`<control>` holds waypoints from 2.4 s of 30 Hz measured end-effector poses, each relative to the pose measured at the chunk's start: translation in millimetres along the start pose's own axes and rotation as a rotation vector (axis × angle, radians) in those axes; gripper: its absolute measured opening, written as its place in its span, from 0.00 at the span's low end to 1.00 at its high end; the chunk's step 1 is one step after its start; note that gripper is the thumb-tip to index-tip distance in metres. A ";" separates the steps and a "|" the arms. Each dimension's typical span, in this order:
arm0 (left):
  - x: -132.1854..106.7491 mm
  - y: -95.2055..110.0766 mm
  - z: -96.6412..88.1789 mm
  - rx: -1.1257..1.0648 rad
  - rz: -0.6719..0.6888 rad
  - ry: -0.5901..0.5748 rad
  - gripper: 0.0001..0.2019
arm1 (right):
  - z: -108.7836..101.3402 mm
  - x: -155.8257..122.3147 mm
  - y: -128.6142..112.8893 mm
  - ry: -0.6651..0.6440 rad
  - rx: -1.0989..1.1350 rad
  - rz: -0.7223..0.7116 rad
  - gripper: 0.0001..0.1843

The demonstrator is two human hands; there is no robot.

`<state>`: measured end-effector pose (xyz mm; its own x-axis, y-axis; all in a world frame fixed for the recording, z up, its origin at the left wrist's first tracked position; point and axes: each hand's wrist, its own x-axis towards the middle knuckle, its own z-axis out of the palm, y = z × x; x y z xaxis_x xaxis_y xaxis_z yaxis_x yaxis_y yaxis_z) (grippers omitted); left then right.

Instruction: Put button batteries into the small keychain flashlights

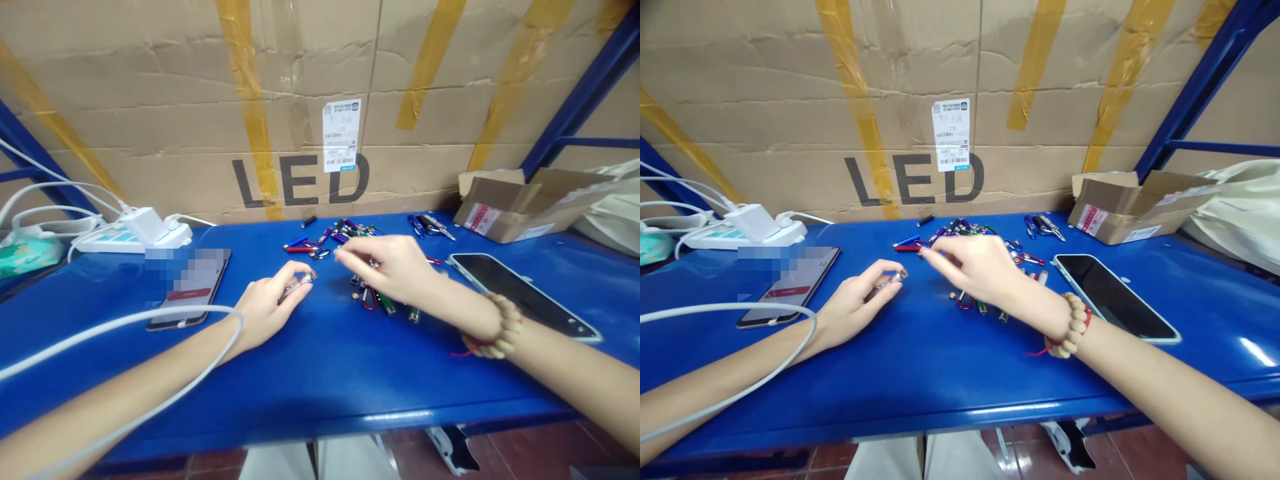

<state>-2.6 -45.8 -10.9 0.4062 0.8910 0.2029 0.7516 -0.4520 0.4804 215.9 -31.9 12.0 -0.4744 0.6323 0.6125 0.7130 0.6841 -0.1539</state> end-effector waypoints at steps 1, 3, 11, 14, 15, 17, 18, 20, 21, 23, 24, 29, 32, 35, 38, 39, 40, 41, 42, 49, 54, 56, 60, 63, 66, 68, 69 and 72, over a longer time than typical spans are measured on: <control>0.9 -0.8 -0.4 -0.008 -0.020 0.013 0.14 | -3.1 1.6 4.8 0.081 -0.064 0.034 0.17; 2.6 -2.4 -1.1 -0.038 -0.046 0.022 0.15 | -8.4 4.7 14.3 0.189 -0.156 0.100 0.17; 4.6 -4.9 -1.7 -0.035 -0.077 0.029 0.16 | -1.2 6.1 28.9 -0.046 -0.192 0.215 0.11; 5.5 -6.3 -1.8 -0.017 -0.098 0.059 0.17 | 6.9 4.4 29.7 -0.125 -0.175 0.172 0.14; 5.9 -6.7 -1.8 -0.013 -0.101 0.067 0.17 | 8.4 4.3 30.7 -0.139 -0.183 0.168 0.16; 6.2 -7.2 -1.7 -0.007 -0.100 0.079 0.18 | 8.6 4.7 34.4 -0.152 -0.217 0.181 0.18; 6.1 -7.2 -1.8 -0.003 -0.097 0.081 0.18 | 7.3 5.2 37.1 -0.148 -0.244 0.197 0.18; 5.3 -6.5 -2.0 0.003 -0.086 0.078 0.18 | 2.8 6.4 43.7 -0.114 -0.313 0.235 0.17; 4.7 -6.0 -2.1 0.006 -0.079 0.075 0.18 | -0.1 6.9 47.4 -0.091 -0.348 0.253 0.16; 3.5 -4.9 -2.4 0.013 -0.070 0.066 0.18 | -6.2 7.7 54.5 -0.052 -0.413 0.291 0.16; 3.0 -4.4 -2.6 0.018 -0.071 0.063 0.17 | -9.2 7.9 57.5 -0.035 -0.441 0.315 0.17; 2.5 -3.5 -3.1 0.040 -0.078 0.060 0.17 | -19.9 8.2 63.8 -0.018 -0.539 0.417 0.21; 2.8 -3.7 -3.2 0.046 -0.076 0.055 0.17 | -21.8 8.5 63.9 -0.098 -0.571 0.452 0.21; 3.0 -4.4 -2.7 0.041 -0.067 0.061 0.17 | -22.8 8.6 65.6 -0.189 -0.583 0.524 0.19; 3.2 -5.3 -1.5 0.031 -0.058 0.065 0.17 | -26.0 8.2 69.2 -0.224 -0.591 0.595 0.17; 3.4 -5.4 -1.1 0.028 -0.062 0.061 0.18 | -27.5 8.0 70.4 -0.230 -0.591 0.619 0.17; 3.5 -5.5 -0.8 0.026 -0.067 0.056 0.18 | -29.1 7.9 71.4 -0.242 -0.590 0.648 0.16; 3.7 -5.5 -0.6 0.024 -0.073 0.052 0.18 | -30.4 7.8 72.0 -0.260 -0.590 0.681 0.16; 3.9 -5.4 -0.4 0.024 -0.079 0.048 0.18 | -31.5 7.7 72.3 -0.285 -0.593 0.714 0.15; 5.9 -6.4 -1.8 0.014 -0.088 0.053 0.18 | -29.7 6.1 72.5 -0.416 -0.616 0.768 0.13; 6.4 -8.0 -2.5 0.020 -0.109 0.063 0.18 | -25.2 4.0 78.6 -0.553 -0.519 0.644 0.23; 6.2 -8.7 -2.7 0.020 -0.102 0.070 0.17 | -22.9 3.4 80.7 -0.573 -0.500 0.617 0.22; 6.8 -10.5 -3.6 0.027 -0.085 0.075 0.17 | -18.4 1.9 85.1 -0.491 -0.516 0.633 0.17; 8.7 -12.7 -4.3 0.038 -0.099 0.072 0.18 | -16.1 1.6 91.3 -0.431 -0.485 0.647 0.16; 11.4 -16.1 -4.1 0.028 -0.114 0.078 0.18 | -17.5 2.8 99.5 -0.388 -0.437 0.650 0.15; 12.9 -18.5 -3.4 0.009 -0.121 0.088 0.18 | -21.5 3.8 104.8 -0.360 -0.389 0.671 0.13; 13.4 -19.5 -2.9 -0.008 -0.121 0.091 0.18 | -24.3 4.1 107.0 -0.345 -0.365 0.684 0.13; 13.9 -20.5 -1.7 -0.070 -0.129 0.100 0.18 | -33.6 4.6 111.0 -0.298 -0.315 0.730 0.12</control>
<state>-13.3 -24.1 -16.5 0.2524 0.9426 0.2184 0.7547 -0.3331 0.5653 310.2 34.7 23.7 0.0760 0.9755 0.2065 0.9827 -0.0382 -0.1813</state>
